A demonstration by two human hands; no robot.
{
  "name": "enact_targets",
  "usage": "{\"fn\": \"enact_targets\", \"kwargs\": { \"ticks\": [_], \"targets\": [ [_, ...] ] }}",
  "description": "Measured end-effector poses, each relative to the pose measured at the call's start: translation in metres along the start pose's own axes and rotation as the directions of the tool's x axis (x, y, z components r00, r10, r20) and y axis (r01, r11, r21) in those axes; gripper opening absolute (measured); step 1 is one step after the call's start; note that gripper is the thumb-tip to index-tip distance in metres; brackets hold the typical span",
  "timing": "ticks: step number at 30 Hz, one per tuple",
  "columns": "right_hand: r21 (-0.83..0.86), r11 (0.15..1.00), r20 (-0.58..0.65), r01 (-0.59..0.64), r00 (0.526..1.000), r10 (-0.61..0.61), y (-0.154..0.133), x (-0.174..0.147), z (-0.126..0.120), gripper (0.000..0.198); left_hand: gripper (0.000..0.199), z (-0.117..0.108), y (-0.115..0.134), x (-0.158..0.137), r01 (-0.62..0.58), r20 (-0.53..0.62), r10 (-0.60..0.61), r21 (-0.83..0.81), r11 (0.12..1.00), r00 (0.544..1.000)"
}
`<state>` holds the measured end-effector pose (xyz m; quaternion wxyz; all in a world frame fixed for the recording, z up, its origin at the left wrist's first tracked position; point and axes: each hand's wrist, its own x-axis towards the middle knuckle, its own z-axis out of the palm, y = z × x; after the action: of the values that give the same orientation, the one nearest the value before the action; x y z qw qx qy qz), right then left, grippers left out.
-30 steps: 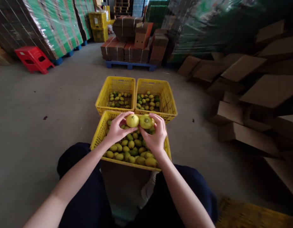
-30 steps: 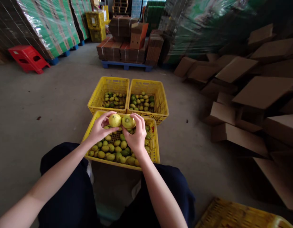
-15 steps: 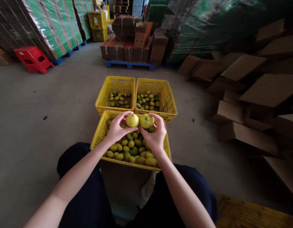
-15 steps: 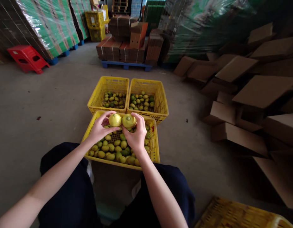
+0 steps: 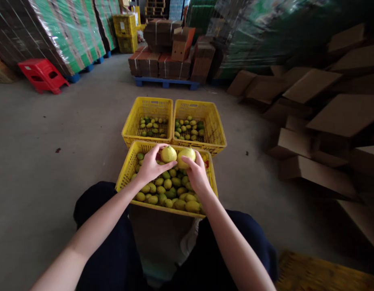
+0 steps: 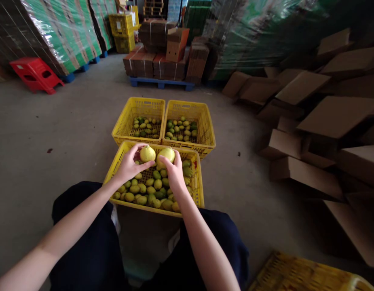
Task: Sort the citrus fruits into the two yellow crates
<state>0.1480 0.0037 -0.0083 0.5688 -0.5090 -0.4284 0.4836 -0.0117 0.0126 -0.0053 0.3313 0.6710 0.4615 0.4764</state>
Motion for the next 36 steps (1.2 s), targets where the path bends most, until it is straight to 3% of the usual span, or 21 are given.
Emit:
{"fn": "enact_targets", "kwargs": {
  "ticks": [3, 8, 12, 18, 23, 26, 31, 36],
  "targets": [
    [0.050, 0.993, 0.029, -0.110, 0.994, 0.109, 0.002, 0.001, 0.002, 0.043, 0.048, 0.002, -0.004, 0.000, -0.069, -0.025, 0.072, 0.087, 0.994, 0.997],
    [-0.034, 0.995, 0.023, -0.089, 0.996, 0.090, 0.003, 0.000, 0.003, 0.052, 0.042, 0.001, -0.006, 0.001, -0.109, -0.038, 0.116, 0.166, 0.980, 0.992],
    [0.054, 0.986, 0.008, -0.155, 0.988, 0.155, -0.001, 0.001, 0.001, 0.048, 0.044, 0.002, -0.006, 0.001, -0.102, -0.036, 0.110, 0.164, 0.981, 0.993],
    [0.372, 0.880, -0.001, -0.296, 0.948, 0.320, -0.008, 0.010, -0.005, 0.021, 0.048, -0.001, -0.004, 0.002, 0.008, -0.036, -0.007, 0.036, 0.999, 0.999],
    [0.517, 0.722, 0.189, -0.461, 0.883, 0.429, -0.012, 0.013, -0.007, 0.014, 0.052, -0.002, 0.001, 0.006, 0.173, 0.027, -0.171, -0.217, 0.961, 0.985],
    [0.555, 0.658, 0.241, -0.509, 0.855, 0.459, -0.018, 0.009, -0.004, 0.013, 0.054, -0.002, 0.001, 0.010, 0.359, 0.105, -0.346, -0.402, 0.843, 0.932],
    [0.450, 0.633, 0.317, -0.630, 0.776, 0.546, -0.025, 0.004, 0.002, 0.028, 0.057, 0.001, -0.001, 0.011, 0.636, 0.303, -0.573, -0.519, 0.571, 0.761],
    [0.360, 0.588, 0.331, -0.725, 0.688, 0.646, -0.022, 0.005, 0.004, 0.044, 0.064, 0.004, 0.003, 0.010, 0.739, 0.389, -0.632, -0.420, 0.526, 0.670]
  ]
}}
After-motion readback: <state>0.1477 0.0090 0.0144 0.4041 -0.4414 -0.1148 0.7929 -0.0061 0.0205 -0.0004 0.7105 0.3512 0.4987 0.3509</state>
